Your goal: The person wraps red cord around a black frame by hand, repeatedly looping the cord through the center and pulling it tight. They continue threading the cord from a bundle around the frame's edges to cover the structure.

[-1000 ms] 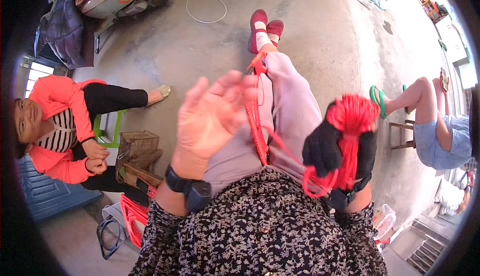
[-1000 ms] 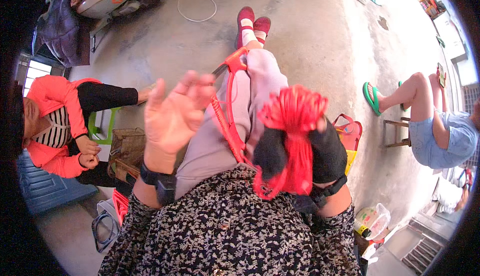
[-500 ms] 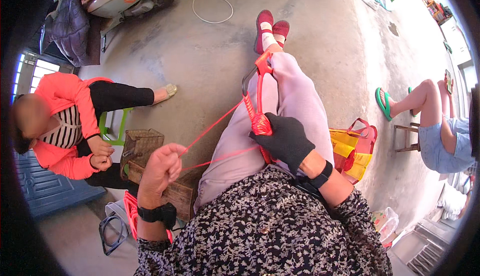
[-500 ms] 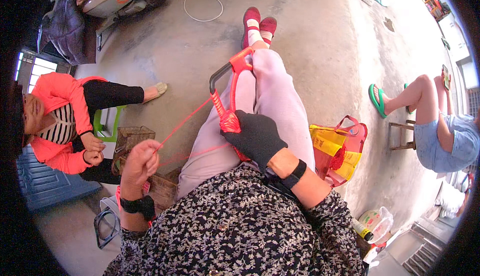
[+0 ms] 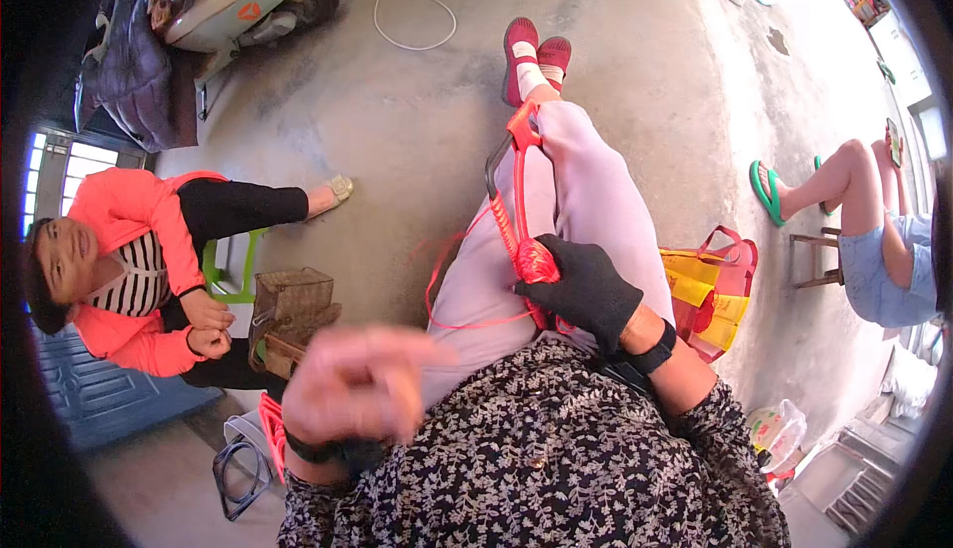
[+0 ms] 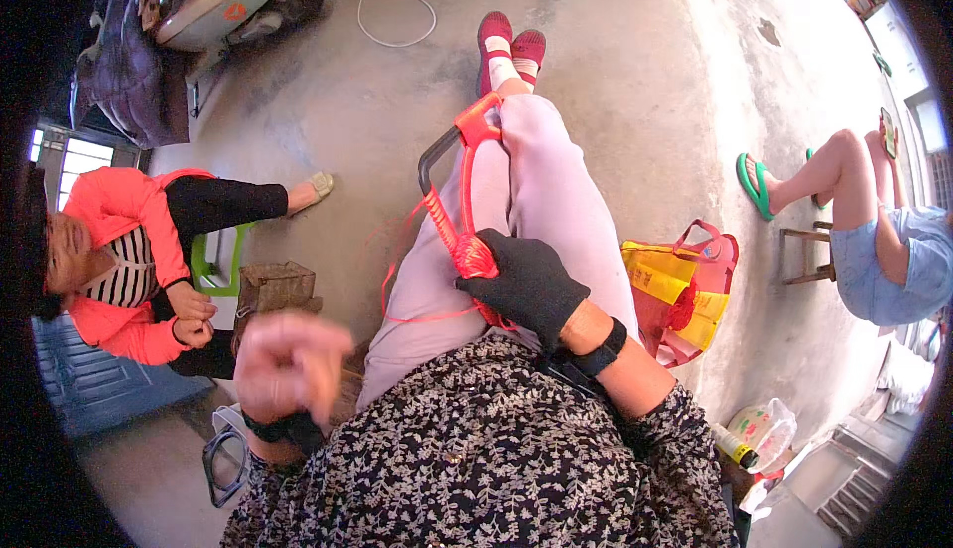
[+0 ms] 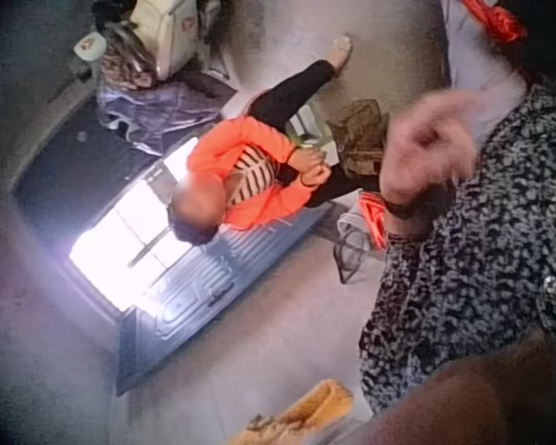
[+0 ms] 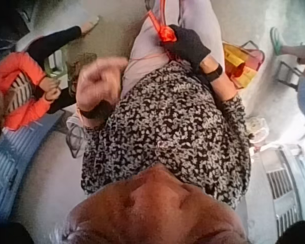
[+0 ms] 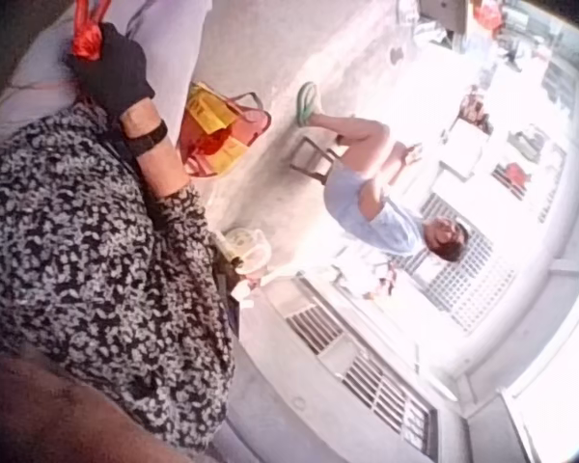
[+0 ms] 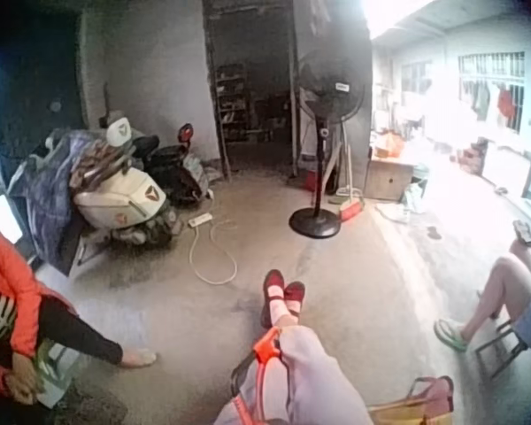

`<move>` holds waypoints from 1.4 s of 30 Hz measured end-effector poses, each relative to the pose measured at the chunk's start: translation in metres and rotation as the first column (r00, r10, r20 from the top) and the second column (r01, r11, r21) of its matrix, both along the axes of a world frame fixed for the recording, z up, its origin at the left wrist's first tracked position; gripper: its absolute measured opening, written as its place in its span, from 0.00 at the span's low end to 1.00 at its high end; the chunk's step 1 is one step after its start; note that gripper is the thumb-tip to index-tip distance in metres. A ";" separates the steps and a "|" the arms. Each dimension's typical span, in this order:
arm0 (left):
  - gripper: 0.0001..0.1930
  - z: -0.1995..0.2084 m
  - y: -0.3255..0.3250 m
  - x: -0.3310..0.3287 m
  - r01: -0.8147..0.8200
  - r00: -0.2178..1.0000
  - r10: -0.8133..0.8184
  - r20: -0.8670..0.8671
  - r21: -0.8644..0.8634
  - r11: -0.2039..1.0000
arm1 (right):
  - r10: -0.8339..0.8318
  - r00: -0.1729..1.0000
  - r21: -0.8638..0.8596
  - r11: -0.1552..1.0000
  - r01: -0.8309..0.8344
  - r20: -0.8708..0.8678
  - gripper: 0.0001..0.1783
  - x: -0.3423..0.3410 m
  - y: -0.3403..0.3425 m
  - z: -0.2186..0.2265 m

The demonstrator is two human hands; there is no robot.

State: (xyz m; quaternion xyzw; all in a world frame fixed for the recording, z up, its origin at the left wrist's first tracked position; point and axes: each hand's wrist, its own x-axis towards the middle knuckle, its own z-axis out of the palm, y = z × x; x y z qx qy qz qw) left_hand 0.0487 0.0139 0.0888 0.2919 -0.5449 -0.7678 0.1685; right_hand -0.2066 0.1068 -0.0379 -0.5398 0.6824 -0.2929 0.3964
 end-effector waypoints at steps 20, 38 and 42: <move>0.15 -0.134 -0.057 -0.080 -0.097 0.991 0.113 -0.073 0.192 0.977 | 0.050 0.997 -0.037 0.998 -0.048 0.061 0.16 0.005 0.000 0.001; 0.10 -0.121 -0.048 -0.080 -0.041 0.997 0.041 0.062 0.005 0.999 | 0.052 0.998 0.039 0.998 -0.053 0.026 0.16 0.009 -0.006 0.001; 0.08 -0.104 -0.037 -0.067 0.013 0.996 -0.008 0.094 -0.051 0.999 | 0.244 0.968 -0.060 0.967 -0.248 -0.063 0.15 0.007 0.006 0.015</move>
